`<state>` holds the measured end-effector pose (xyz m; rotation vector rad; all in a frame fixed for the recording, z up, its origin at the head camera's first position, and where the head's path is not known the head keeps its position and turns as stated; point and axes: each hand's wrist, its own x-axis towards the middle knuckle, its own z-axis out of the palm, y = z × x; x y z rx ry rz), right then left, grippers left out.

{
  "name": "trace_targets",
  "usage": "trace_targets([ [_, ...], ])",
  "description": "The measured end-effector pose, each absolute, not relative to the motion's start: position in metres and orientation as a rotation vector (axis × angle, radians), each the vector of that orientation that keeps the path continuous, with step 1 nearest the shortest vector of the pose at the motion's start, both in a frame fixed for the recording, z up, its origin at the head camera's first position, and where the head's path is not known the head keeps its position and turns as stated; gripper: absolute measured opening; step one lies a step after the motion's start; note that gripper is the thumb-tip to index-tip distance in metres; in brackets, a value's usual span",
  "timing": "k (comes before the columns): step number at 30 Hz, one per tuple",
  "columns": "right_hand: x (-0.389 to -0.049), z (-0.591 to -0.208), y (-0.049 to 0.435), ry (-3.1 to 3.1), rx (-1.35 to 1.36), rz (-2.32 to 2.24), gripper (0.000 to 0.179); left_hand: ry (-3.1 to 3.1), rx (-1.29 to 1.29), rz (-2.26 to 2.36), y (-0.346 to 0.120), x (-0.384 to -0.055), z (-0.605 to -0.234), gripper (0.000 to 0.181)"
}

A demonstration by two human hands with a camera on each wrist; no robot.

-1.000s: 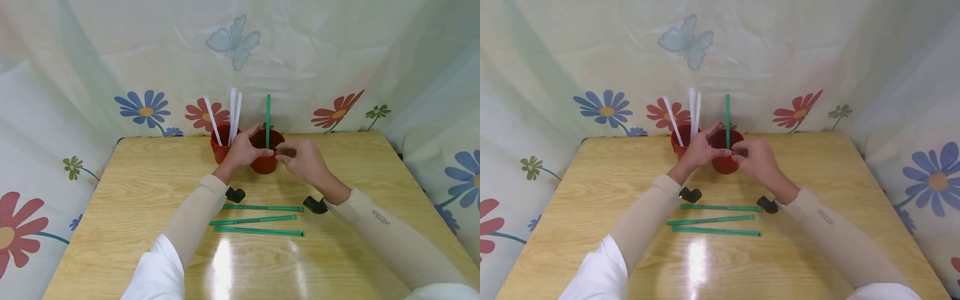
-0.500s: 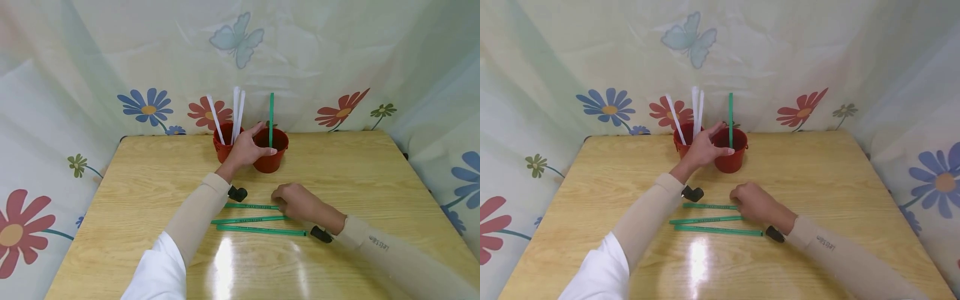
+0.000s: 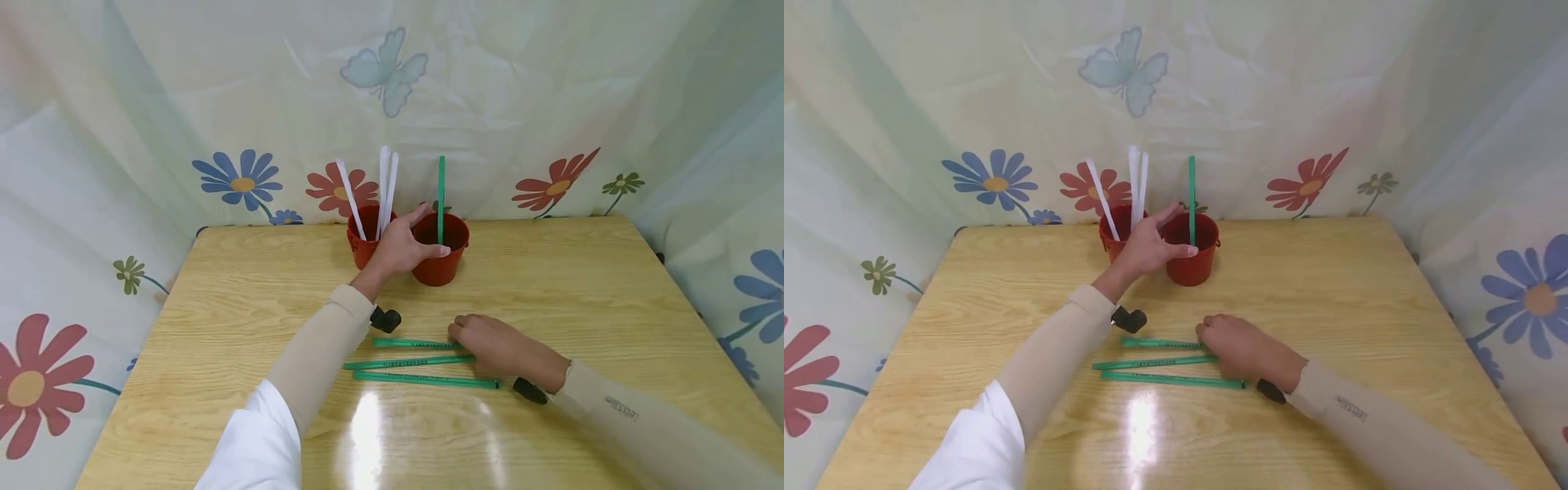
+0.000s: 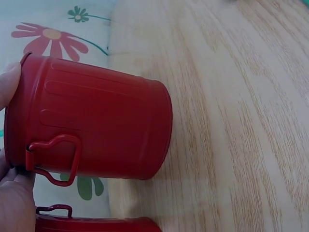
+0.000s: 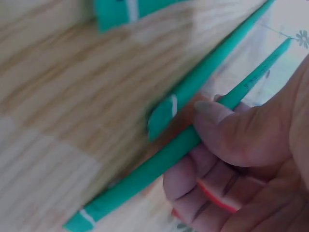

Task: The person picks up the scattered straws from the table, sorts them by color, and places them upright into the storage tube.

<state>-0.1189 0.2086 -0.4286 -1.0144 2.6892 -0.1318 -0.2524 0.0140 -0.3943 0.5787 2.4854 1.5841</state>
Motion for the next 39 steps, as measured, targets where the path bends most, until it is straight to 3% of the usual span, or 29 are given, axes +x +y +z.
trace_targets([
  [10, -0.112, -0.404, 0.241, 2.722, -1.149, -0.604, 0.034, 2.468, 0.569, 1.607, 0.015, -0.252, -0.395, 0.091],
  [20, -0.125, -0.369, 0.237, 2.761, -1.189, -1.244, 0.031, 2.488, 0.597, 1.602, 0.015, -0.253, -0.395, 0.09],
  [32, -0.152, -0.332, 0.217, 2.838, -0.833, -1.558, 0.009, 2.495, 0.548, 1.567, 0.015, -0.25, -0.395, 0.089],
  [39, -0.178, -0.317, 0.207, 2.939, -0.677, -1.604, 0.007, 2.471, 0.572, 1.604, 0.015, -0.252, -0.394, 0.088],
])
